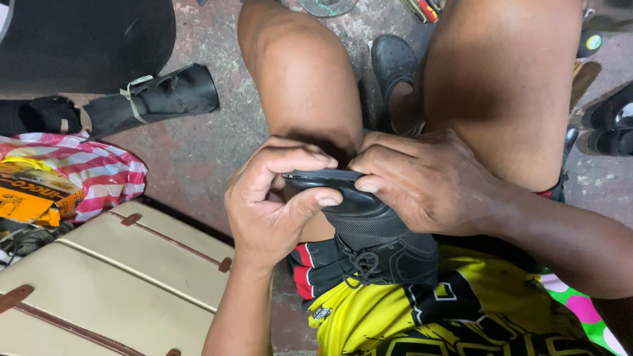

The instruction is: The person sits on the floor and repairs a black shoe by pressing the sole to the upper. They use a hammer to tap the sole and then insert a white paper-like material into the shoe's opening.

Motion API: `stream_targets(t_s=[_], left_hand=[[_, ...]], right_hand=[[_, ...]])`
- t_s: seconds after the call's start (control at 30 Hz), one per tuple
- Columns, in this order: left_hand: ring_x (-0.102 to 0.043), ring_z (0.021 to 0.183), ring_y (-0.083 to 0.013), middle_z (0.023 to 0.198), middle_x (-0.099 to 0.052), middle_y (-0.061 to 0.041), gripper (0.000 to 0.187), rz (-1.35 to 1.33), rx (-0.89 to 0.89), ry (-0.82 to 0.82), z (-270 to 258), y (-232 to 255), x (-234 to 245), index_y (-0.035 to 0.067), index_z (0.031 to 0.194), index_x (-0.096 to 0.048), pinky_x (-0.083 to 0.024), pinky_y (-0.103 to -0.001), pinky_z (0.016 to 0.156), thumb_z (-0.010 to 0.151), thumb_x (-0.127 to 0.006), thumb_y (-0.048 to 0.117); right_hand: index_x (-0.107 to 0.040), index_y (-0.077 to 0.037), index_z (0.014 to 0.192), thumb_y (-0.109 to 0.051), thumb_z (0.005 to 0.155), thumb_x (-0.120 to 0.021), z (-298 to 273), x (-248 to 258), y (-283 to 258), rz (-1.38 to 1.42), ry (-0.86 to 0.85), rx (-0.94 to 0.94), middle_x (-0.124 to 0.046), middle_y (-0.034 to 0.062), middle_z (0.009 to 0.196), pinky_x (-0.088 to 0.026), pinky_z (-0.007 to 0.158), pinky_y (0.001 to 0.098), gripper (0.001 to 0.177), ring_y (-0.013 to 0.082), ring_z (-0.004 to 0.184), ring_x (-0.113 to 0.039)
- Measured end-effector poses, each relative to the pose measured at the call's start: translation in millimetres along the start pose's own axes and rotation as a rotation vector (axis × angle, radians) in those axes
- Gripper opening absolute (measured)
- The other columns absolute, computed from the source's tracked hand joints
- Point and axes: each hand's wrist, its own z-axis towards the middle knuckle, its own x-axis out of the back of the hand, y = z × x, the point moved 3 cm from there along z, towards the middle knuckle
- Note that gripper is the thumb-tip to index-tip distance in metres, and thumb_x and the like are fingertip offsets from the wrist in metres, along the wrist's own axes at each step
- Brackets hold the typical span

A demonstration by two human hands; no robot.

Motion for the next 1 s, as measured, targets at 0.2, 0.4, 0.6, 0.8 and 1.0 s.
stream_targets(t_s=[0.2, 0.4, 0.6, 0.8, 1.0], left_hand=[[-0.074, 0.094, -0.0164, 0.103, -0.074, -0.011, 0.027, -0.103, 0.024, -0.029, 4.9, -7.1, 2.3, 0.002, 0.105, -0.072, -0.058, -0.025, 0.081, 0.092, -0.086, 0.020], [-0.074, 0.101, -0.0185, 0.110, -0.075, -0.012, 0.033, -0.193, 0.145, -0.020, -1.5, -19.4, 6.1, -0.001, 0.109, -0.071, -0.060, -0.029, 0.089, 0.093, -0.081, 0.027], [-0.073, 0.105, -0.0209, 0.109, -0.071, -0.012, 0.037, -0.329, 0.078, -0.059, -5.1, -23.1, 14.9, 0.000, 0.113, -0.069, -0.058, -0.033, 0.096, 0.093, -0.084, 0.027], [-0.070, 0.104, -0.0209, 0.106, -0.069, -0.011, 0.041, -0.145, 0.037, -0.125, -4.5, -5.5, 11.3, 0.002, 0.112, -0.065, -0.057, -0.034, 0.096, 0.084, -0.091, 0.018], [-0.070, 0.098, -0.0192, 0.103, -0.069, -0.010, 0.035, -0.231, 0.070, -0.130, -5.9, -6.0, 11.2, 0.004, 0.106, -0.065, -0.058, -0.032, 0.091, 0.084, -0.090, 0.013]], right_hand=[[-0.064, -0.007, 0.109, -0.012, 0.097, -0.063, -1.1, 0.3, 4.4, 0.024, -0.010, 0.002, -0.066, 0.0082, 0.096, -0.054, 0.064, 0.0394, 0.012, 0.0287, 0.080, -0.069], [-0.064, -0.004, 0.111, -0.012, 0.101, -0.062, -1.1, 2.7, 4.0, 0.096, 0.020, 0.009, -0.064, 0.0102, 0.096, -0.054, 0.066, 0.0392, 0.012, 0.0290, 0.079, -0.069], [-0.063, -0.001, 0.118, -0.015, 0.098, -0.065, -0.1, 10.9, 1.2, 0.267, -0.041, 0.040, -0.068, 0.0120, 0.105, -0.057, 0.079, 0.0360, 0.024, 0.0266, 0.092, -0.072], [-0.065, -0.001, 0.119, -0.014, 0.093, -0.070, -2.5, 9.3, -2.2, 0.334, -0.064, -0.020, -0.069, 0.0108, 0.109, -0.057, 0.083, 0.0332, 0.030, 0.0228, 0.098, -0.073], [-0.069, -0.002, 0.115, -0.014, 0.086, -0.077, -0.9, 9.4, -6.4, 0.398, -0.074, -0.111, -0.070, 0.0070, 0.103, -0.058, 0.080, 0.0299, 0.033, 0.0160, 0.089, -0.071]])
